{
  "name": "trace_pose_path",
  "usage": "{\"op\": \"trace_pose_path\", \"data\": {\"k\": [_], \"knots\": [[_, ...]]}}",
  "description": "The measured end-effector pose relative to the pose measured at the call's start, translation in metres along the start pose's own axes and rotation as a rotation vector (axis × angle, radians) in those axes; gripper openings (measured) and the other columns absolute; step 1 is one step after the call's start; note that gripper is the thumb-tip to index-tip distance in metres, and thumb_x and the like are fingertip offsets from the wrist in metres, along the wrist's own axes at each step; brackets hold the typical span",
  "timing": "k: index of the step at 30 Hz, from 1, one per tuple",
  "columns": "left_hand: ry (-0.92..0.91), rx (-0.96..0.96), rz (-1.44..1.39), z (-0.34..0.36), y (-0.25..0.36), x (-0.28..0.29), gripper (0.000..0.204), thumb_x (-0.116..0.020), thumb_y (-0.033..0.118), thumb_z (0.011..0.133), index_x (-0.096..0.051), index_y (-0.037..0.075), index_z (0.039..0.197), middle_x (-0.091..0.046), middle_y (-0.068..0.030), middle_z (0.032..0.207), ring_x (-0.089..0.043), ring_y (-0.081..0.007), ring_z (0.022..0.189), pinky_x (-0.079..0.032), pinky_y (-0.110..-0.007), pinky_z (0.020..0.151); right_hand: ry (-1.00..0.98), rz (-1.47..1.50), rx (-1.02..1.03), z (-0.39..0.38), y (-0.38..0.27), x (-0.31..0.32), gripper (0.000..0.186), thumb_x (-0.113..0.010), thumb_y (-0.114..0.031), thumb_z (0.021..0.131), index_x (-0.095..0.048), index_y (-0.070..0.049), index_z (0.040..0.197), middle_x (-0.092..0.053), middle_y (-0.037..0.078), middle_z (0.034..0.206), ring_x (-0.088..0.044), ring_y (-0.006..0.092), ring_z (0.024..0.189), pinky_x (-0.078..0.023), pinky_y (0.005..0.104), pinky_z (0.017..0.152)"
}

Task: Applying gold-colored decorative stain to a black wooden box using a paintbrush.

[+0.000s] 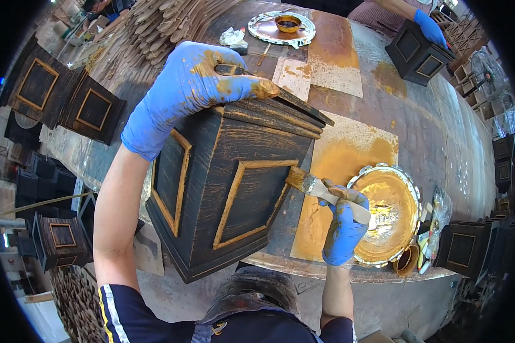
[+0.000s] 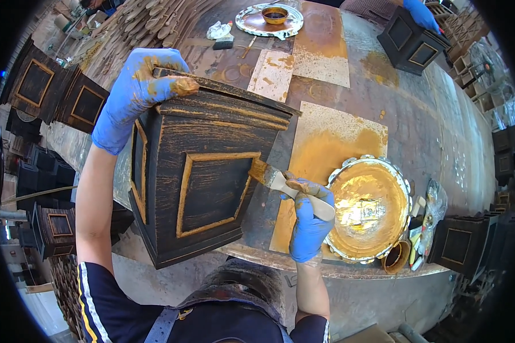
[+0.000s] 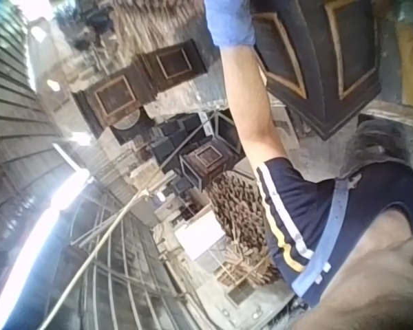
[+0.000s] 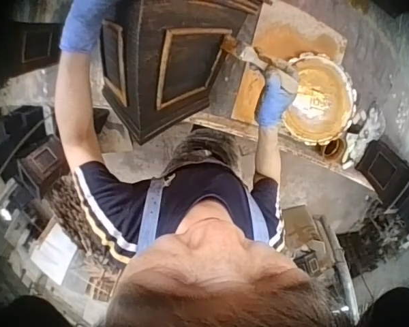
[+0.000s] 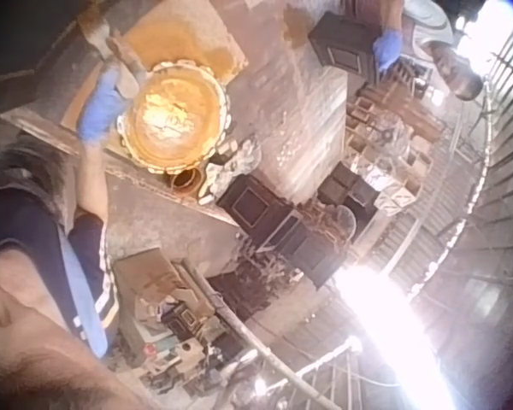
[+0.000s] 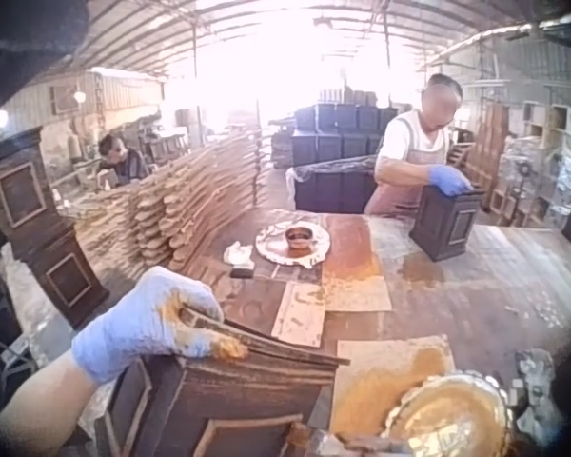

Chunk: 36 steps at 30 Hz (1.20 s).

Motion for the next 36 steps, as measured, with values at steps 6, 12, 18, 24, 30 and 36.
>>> {"op": "trace_pose_path", "data": {"k": [6,12,18,24,30,36], "knots": [[-0.014,0.003,-0.043,0.0,-0.001,0.0,0.033,-0.068,0.032,0.068,-0.059,0.0,0.071,-0.05,0.001,0.062,-0.044,-0.0039,0.062,-0.036,-0.021,0.053,-0.019,-0.013,0.072,-0.001,-0.005,0.0,0.015,-0.047,-0.004,0.081,-0.046,0.005,0.093,-0.054,0.015,0.093,-0.056,0.0244,0.087,-0.048,0.0329,0.072],[-0.023,0.038,0.055,0.001,-0.006,0.001,0.037,-0.067,0.036,0.068,-0.058,0.0,0.071,-0.051,0.0003,0.062,-0.045,-0.0042,0.062,-0.037,-0.021,0.053,-0.004,0.002,0.034,0.0,-0.002,-0.002,0.015,-0.046,-0.004,0.081,-0.048,0.006,0.092,-0.054,0.016,0.093,-0.056,0.0288,0.091,-0.048,0.034,0.072],[-0.018,0.019,0.063,0.001,-0.005,0.001,0.035,-0.066,0.033,0.069,-0.059,0.0,0.073,-0.052,0.0001,0.063,-0.046,-0.0046,0.064,-0.039,-0.021,0.055,-0.033,0.005,0.033,0.002,0.0,0.0,0.014,-0.046,-0.002,0.08,-0.048,0.005,0.092,-0.054,0.015,0.094,-0.056,0.0279,0.091,-0.048,0.0336,0.072],[-0.023,0.027,0.012,0.0,-0.004,-0.001,0.033,-0.065,0.031,0.07,-0.059,0.0,0.074,-0.052,0.0001,0.064,-0.047,-0.0048,0.064,-0.039,-0.021,0.056,-0.026,-0.03,0.089,0.002,-0.001,0.001,0.015,-0.046,-0.001,0.08,-0.048,0.005,0.093,-0.055,0.015,0.093,-0.056,0.027,0.091,-0.048,0.0326,0.071],[-0.001,0.019,0.041,0.001,-0.005,0.001,0.033,-0.065,0.033,0.069,-0.059,0.0,0.072,-0.05,0.0011,0.062,-0.045,-0.0045,0.062,-0.038,-0.021,0.055,-0.018,-0.03,0.033,-0.003,0.002,0.001,0.016,-0.046,-0.002,0.08,-0.047,0.006,0.094,-0.055,0.016,0.094,-0.056,0.0269,0.091,-0.048,0.0317,0.071],[-0.009,0.068,-0.022,0.0,-0.006,0.0,0.037,-0.063,0.037,0.069,-0.059,0.0,0.07,-0.049,0.0017,0.061,-0.044,-0.0043,0.061,-0.036,-0.021,0.055,-0.041,-0.03,0.044,-0.008,0.003,0.0,0.016,-0.048,-0.004,0.08,-0.046,0.004,0.093,-0.055,0.016,0.094,-0.056,0.0276,0.09,-0.047,0.0338,0.071]]}}
Point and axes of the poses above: each hand's wrist, its own z-axis towards the middle knuckle, its own x-axis out of the back of the hand, y = z × x, the point moved 5 cm from there along z, towards the middle knuckle
